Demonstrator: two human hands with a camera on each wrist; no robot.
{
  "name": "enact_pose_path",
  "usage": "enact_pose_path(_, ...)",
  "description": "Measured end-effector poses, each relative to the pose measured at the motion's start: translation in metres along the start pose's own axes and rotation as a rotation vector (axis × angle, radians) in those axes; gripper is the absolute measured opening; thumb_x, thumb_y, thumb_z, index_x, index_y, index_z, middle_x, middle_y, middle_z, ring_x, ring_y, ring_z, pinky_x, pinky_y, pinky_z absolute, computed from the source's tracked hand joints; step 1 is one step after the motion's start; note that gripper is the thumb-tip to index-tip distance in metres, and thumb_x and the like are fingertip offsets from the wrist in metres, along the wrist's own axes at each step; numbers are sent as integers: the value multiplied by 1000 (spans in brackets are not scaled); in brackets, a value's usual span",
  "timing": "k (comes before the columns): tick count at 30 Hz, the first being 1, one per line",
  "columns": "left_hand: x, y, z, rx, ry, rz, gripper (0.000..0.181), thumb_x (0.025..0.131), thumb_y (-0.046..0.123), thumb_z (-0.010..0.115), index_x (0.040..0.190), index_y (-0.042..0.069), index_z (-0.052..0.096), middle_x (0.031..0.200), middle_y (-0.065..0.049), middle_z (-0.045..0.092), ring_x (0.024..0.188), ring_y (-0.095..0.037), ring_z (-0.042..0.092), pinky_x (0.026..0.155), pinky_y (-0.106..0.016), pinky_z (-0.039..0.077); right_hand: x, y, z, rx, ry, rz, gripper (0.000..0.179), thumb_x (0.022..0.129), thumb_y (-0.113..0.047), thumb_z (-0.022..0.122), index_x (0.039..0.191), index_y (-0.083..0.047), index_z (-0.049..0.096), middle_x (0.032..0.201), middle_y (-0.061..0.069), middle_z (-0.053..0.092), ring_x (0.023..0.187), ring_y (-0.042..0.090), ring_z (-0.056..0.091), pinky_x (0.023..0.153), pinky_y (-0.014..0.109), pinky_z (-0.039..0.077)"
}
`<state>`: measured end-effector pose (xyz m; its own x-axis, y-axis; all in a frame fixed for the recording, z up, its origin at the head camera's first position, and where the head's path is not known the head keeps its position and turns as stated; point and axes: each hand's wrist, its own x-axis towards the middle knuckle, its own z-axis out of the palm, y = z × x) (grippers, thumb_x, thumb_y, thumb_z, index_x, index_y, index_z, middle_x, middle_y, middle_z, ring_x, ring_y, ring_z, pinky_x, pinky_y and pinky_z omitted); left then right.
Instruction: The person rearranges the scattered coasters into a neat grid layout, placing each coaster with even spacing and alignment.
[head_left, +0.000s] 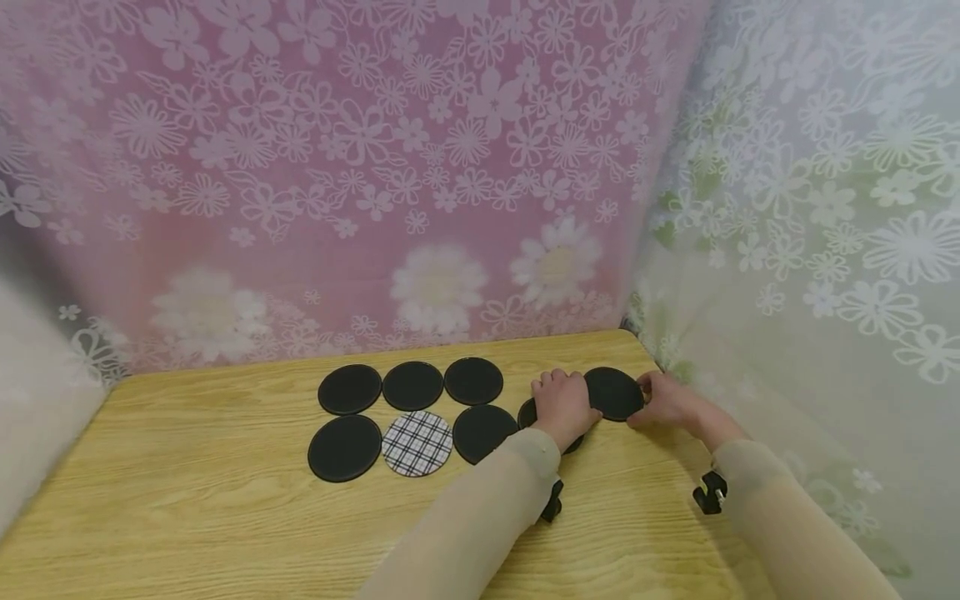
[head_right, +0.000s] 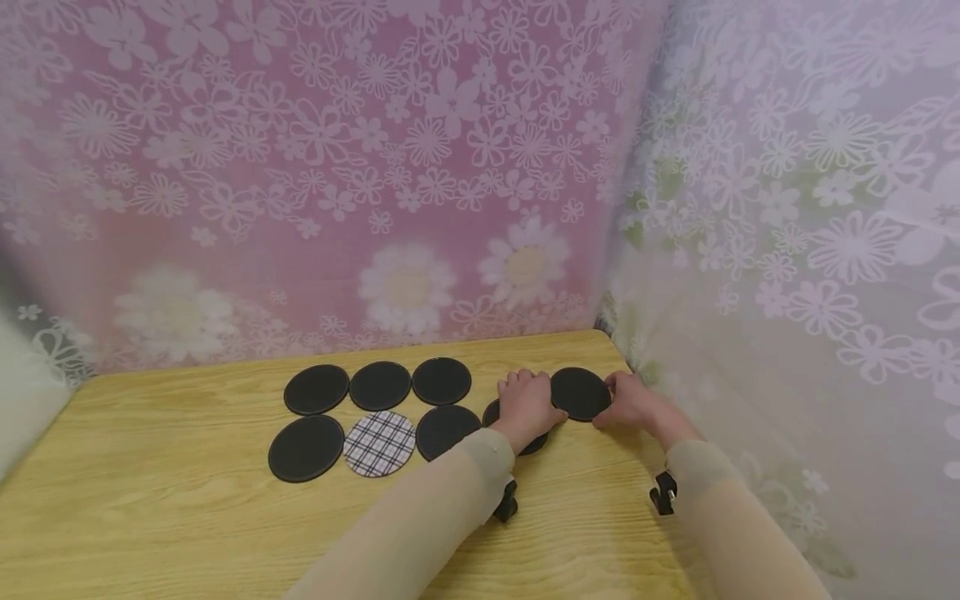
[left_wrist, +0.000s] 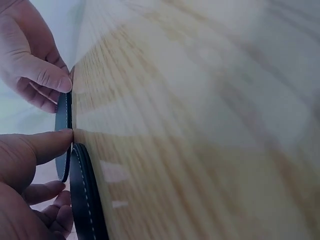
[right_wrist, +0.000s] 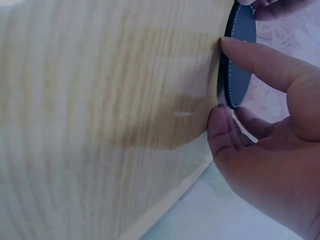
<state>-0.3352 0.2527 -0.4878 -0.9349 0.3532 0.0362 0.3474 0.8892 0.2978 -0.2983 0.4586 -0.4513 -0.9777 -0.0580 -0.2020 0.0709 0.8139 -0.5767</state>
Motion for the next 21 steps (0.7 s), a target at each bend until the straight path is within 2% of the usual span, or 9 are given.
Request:
enact_pose_path(5, 3, 2, 3, -33, -11, -9, 51, 95, 56, 85, 131, 21, 73, 121, -3, 69, 116, -26, 60, 99, -43, 43, -6, 1, 3, 191, -10, 5, 83, 91, 0, 87, 149, 20, 31, 131, 36, 56, 111, 39, 63, 94, 47, 54)
enact_pose_path(10, 6, 0, 5, -62, -22, -37, 49, 93, 55, 88, 127, 22, 75, 117, -1, 71, 114, -25, 62, 100, -44, 44, -8, 10, 5, 325, -54, 2, 80, 104, -1, 73, 161, 14, 20, 129, 33, 63, 110, 34, 70, 93, 43, 56)
enact_pose_path(15, 6, -2, 4, -75, -30, -43, 51, 91, 56, 89, 126, 22, 76, 118, -2, 69, 117, -26, 61, 100, -44, 43, -7, 20, 5, 399, -38, 14, 65, 112, -2, 61, 164, 10, 23, 120, 25, 64, 102, 26, 70, 90, 38, 58)
enact_pose_path(21, 4, -3, 1, -100, -9, -26, 55, 92, 57, 88, 131, 22, 76, 121, -3, 69, 117, -26, 61, 98, -44, 43, -7, 21, 5, 519, -24, 28, 64, 114, 1, 55, 167, 6, 20, 110, 17, 62, 95, 22, 69, 86, 35, 61)
